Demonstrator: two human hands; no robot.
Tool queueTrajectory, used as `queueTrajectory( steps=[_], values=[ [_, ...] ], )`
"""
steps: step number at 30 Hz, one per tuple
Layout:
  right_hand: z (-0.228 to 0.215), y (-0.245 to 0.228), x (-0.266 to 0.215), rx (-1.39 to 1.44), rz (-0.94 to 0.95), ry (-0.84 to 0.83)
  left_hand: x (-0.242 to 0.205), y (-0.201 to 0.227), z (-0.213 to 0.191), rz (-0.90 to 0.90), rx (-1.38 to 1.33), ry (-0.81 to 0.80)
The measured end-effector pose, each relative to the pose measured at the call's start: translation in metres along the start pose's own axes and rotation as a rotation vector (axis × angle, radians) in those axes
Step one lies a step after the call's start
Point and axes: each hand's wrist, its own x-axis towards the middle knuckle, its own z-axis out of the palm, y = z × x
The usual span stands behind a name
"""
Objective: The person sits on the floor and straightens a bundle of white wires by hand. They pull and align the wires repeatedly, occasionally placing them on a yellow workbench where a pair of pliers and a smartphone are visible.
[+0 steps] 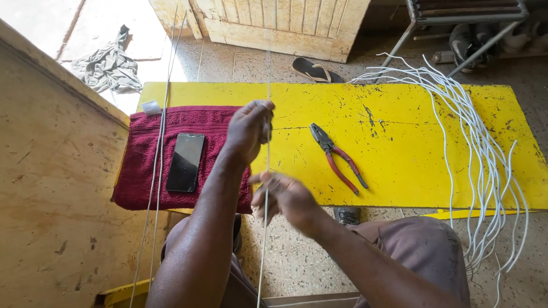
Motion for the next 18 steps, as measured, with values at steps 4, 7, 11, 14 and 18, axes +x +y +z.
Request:
queueTrajectory(
  steps=[4,7,11,14,18],
  values=[
    [0.008,0.031,-0.021,0.015,0.038,-0.408,0.023,0.015,-0.025,0.055,-0.08,0.209],
    [0.011,0.047,-0.02,0.117,0.06,-0.318,0.035,0.021,-0.043,0.108,-0.196,0.265],
    [0.01,0.019,-0.009,-0.024,-0.121,-0.089,0.045,0.026,-0.053,0.118,-0.25,0.269],
    [-0.002,0.014,0.009,-0.111,-0.144,0.009,0.044,0.024,-0.05,0.097,-0.194,0.183],
    [-0.02,0.03,0.039,-0.233,-0.18,0.123,0.049,0.007,-0.05,0.085,-0.121,0.188]
  ],
)
